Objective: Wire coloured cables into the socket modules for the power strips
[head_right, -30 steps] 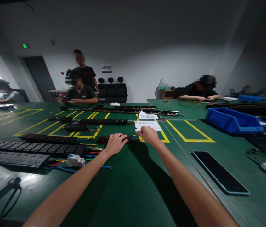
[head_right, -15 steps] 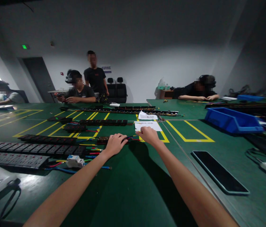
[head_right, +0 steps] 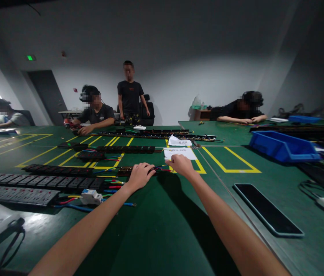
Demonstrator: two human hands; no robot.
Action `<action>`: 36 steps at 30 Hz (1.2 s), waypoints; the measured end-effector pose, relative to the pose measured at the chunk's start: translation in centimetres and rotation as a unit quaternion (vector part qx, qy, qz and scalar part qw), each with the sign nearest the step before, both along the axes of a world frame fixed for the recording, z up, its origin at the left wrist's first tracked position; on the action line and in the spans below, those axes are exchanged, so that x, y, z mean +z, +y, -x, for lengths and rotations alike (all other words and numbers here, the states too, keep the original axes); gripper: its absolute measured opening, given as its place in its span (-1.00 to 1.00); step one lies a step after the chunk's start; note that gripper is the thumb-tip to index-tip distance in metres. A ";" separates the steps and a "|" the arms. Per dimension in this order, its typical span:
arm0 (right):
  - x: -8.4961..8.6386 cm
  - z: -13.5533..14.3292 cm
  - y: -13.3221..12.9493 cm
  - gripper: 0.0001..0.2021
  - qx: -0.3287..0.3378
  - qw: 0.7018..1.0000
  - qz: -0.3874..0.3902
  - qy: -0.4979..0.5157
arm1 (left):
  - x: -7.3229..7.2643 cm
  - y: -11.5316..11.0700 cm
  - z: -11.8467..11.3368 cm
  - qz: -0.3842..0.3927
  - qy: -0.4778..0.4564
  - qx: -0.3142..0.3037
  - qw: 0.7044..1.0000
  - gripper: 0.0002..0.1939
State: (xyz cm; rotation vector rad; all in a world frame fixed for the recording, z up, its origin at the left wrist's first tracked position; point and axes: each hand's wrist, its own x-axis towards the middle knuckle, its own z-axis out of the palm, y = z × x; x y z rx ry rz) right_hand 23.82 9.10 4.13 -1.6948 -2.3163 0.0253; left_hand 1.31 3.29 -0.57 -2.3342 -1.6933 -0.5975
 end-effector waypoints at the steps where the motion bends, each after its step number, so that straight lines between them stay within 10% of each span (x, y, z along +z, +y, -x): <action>1: 0.0 0.0 0.0 -0.59 0.000 1.000 0.002 0.000 | 0.0 0.0 0.0 0.000 0.000 -0.001 1.000 -0.59; 36: 0.0 0.7 -0.6 -0.67 0.078 0.992 -0.093 -0.039 | 0.0 0.0 0.0 -0.005 0.007 0.002 1.000 -0.64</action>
